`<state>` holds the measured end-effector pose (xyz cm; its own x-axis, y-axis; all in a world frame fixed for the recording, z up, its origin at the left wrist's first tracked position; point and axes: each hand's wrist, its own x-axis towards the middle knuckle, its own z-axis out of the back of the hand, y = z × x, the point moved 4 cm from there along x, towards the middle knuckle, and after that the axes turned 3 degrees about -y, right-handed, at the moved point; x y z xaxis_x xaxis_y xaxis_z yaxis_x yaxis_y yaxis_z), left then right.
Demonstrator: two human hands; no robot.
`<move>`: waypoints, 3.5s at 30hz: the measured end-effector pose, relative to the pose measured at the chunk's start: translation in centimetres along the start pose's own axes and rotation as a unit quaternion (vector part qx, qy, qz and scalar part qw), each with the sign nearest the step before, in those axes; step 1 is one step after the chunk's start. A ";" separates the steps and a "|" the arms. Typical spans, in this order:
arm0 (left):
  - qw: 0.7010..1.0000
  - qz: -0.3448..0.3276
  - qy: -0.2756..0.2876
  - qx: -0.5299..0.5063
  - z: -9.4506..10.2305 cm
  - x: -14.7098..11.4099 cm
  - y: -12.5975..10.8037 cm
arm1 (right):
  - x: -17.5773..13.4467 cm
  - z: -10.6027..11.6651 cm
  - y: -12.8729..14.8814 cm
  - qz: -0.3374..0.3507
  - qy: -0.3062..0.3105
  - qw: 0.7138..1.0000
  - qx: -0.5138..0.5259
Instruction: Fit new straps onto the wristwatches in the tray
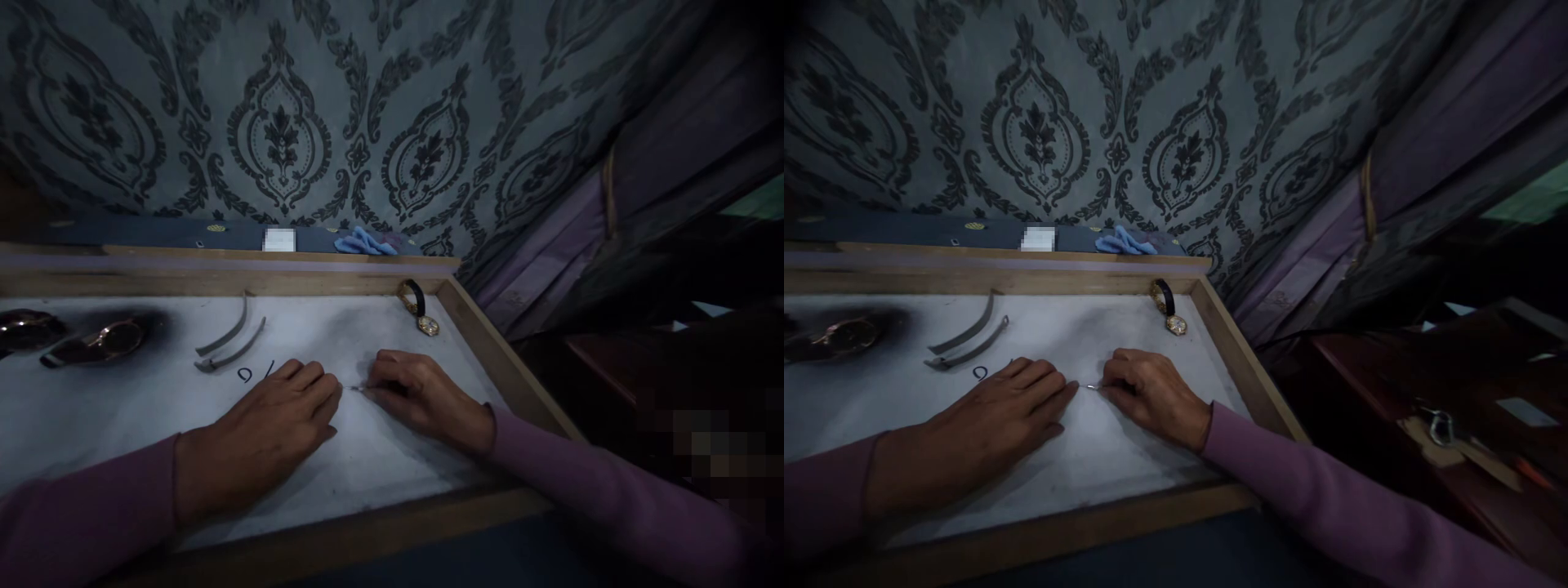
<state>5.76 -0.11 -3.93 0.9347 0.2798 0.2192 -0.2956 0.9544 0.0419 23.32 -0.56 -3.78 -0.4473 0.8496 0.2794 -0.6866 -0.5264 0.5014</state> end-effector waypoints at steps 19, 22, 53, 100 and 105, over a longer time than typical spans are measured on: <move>1.000 0.003 0.003 -0.026 -0.2 0.1 0.2 | -0.4 -0.5 1.8 0.003 0.040 0.989 -0.146; 0.999 0.011 0.001 -0.040 -0.1 0.2 0.3 | -0.4 -0.6 2.1 0.039 0.034 0.982 -0.182; 0.989 0.058 -0.014 -0.133 0.4 -0.2 1.9 | -0.3 -0.9 1.4 0.004 0.028 0.990 -0.137; 0.987 0.052 0.006 -0.153 0.1 -0.8 3.0 | 0.3 -1.3 1.9 0.036 0.026 0.993 -0.109; 0.984 0.053 0.011 -0.170 -0.1 -0.9 3.1 | 0.5 -1.7 1.9 0.045 0.030 0.992 -0.118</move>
<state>3.99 2.62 -4.10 0.9074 0.3777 0.1843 -0.3115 0.8988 -0.3084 20.84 -1.20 -4.04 -0.5409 0.7997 0.2606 -0.7546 -0.5983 0.2696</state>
